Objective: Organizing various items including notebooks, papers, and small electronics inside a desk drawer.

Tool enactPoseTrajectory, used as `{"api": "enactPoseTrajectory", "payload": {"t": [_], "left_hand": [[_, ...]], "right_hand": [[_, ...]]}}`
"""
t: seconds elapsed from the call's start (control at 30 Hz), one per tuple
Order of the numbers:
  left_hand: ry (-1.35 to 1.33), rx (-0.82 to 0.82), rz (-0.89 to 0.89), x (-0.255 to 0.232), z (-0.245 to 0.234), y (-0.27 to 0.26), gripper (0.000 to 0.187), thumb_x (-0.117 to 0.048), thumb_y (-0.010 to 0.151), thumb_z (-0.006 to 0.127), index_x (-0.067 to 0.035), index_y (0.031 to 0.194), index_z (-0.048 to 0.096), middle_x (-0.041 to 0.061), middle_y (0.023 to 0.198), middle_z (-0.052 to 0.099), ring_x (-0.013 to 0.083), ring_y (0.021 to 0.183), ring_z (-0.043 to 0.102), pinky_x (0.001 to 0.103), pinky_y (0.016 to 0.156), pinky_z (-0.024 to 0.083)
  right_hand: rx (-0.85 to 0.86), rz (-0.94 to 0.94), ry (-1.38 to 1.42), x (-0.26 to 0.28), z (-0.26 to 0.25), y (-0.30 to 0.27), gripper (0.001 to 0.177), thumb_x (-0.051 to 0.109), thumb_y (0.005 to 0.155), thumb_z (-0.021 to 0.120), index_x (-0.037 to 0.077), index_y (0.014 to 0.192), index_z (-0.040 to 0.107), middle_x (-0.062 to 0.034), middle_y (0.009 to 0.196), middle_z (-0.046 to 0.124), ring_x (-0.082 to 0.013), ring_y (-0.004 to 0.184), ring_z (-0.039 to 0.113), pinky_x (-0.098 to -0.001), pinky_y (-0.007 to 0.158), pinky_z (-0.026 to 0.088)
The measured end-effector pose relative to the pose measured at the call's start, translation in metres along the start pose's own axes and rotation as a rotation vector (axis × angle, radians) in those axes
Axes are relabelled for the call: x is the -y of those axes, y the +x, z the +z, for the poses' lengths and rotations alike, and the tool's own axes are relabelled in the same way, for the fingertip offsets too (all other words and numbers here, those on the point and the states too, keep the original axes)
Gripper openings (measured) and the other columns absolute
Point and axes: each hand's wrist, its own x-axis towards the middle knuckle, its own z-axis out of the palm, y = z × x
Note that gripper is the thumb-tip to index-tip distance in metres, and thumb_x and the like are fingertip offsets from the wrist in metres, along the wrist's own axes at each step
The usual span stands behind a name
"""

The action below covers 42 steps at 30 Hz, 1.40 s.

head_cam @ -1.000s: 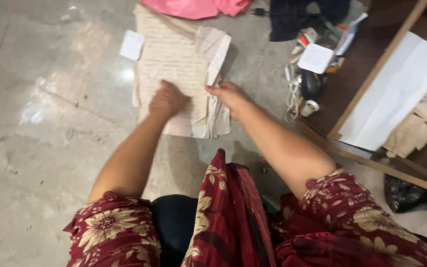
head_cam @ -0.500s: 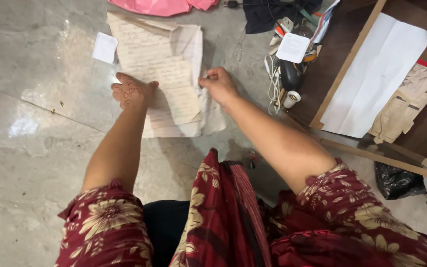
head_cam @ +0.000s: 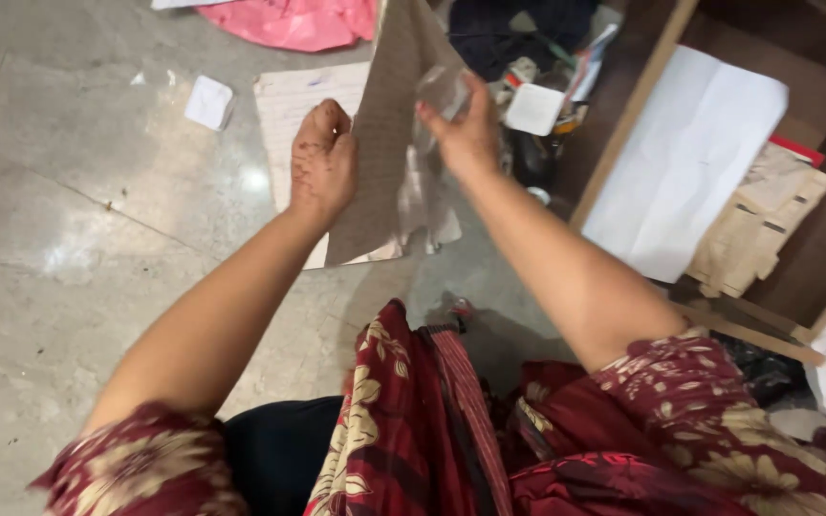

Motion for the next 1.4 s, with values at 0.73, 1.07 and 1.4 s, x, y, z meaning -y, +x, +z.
{"api": "enactPoseTrajectory", "payload": {"t": [0.73,1.07,1.4], "left_hand": [[0.066,0.442,0.018,-0.179,0.345,-0.013,0.049,-0.015,0.088,0.065,0.003,0.129,0.047,0.024,0.131,0.052,0.0438,0.124,0.05,0.047,0.107,0.042],[1.019,1.122,0.169,-0.213,0.359,-0.032,0.104,-0.067,0.089,0.06,-0.037,0.162,-0.007,0.006,0.171,-0.02,0.0455,0.155,-0.013,0.078,0.114,0.014],[1.009,1.093,0.027,-0.187,0.376,-0.052,0.107,-0.075,0.085,0.059,-0.043,0.162,-0.008,0.001,0.17,-0.024,0.0423,0.156,-0.014,0.08,0.112,0.013]], "right_hand": [[0.172,0.035,-0.464,-0.045,-0.45,0.064,0.035,0.032,0.101,0.069,0.008,0.127,0.068,-0.0118,0.11,0.076,-0.0233,0.096,0.073,-0.0377,0.087,0.055],[0.143,-0.028,-0.752,-0.091,-0.4,0.114,0.048,0.029,0.098,0.067,0.015,0.143,0.057,-0.0191,0.134,0.061,-0.0362,0.122,0.059,-0.0541,0.11,0.035],[0.539,-0.472,-1.159,-0.107,-0.328,0.101,0.069,0.043,0.094,0.055,0.037,0.158,0.032,0.003,0.17,0.015,-0.0382,0.154,0.003,-0.07,0.116,0.004]]}}
